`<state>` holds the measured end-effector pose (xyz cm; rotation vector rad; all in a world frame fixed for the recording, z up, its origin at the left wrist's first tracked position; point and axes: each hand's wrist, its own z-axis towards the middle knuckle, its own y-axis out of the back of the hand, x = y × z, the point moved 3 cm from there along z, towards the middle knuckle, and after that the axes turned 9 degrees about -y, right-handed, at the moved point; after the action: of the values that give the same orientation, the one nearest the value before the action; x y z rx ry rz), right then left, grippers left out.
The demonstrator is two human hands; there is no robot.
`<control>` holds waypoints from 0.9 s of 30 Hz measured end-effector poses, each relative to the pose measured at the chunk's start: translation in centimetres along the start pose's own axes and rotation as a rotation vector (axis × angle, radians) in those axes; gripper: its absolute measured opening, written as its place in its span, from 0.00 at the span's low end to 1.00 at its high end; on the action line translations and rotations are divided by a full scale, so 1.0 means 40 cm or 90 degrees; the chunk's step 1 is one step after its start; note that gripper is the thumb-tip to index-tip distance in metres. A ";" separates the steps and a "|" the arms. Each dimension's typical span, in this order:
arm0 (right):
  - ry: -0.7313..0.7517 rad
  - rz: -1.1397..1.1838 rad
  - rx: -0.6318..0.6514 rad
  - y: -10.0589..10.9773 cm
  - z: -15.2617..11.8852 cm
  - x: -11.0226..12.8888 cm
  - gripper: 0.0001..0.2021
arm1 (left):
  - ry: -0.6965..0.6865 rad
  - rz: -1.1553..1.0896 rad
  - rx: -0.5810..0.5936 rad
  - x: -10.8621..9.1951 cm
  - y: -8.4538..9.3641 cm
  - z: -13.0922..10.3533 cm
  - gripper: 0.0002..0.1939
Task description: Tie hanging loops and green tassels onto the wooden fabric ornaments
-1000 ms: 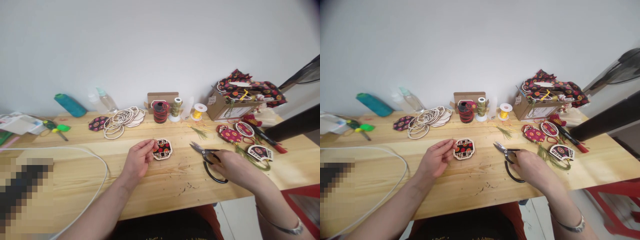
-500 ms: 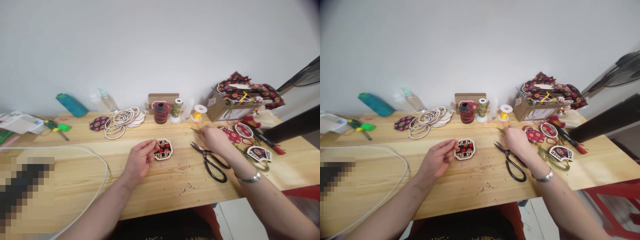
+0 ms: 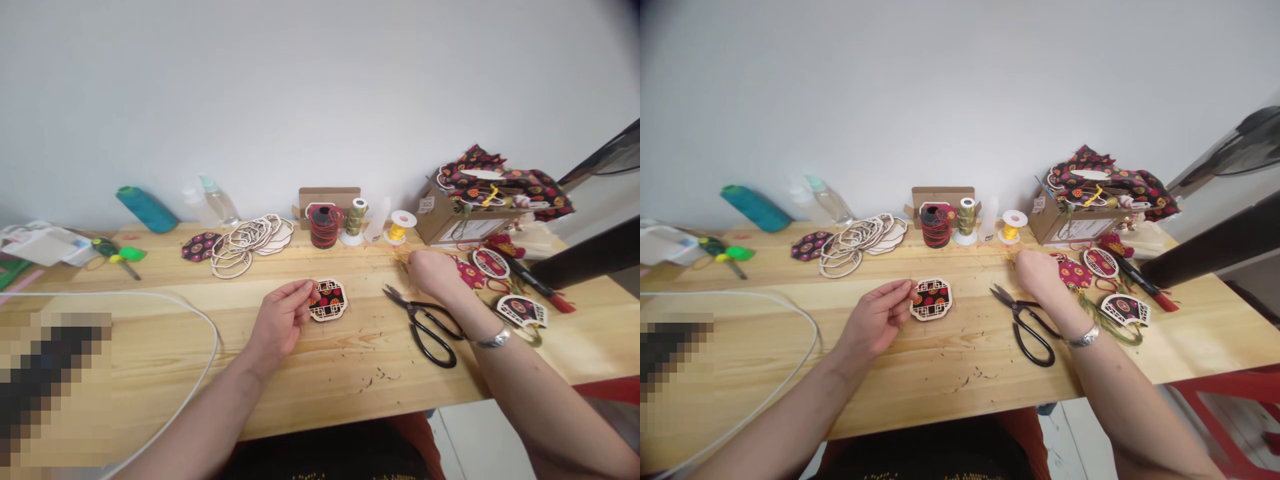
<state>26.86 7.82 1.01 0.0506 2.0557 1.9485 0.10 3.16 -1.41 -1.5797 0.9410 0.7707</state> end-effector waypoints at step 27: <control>0.226 0.347 0.204 0.022 -0.173 0.200 0.15 | -0.014 -0.026 0.004 -0.011 -0.005 0.000 0.10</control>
<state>17.38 3.06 0.51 0.4005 2.8135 1.9961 0.05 3.24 -0.94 -1.5775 0.8928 0.7545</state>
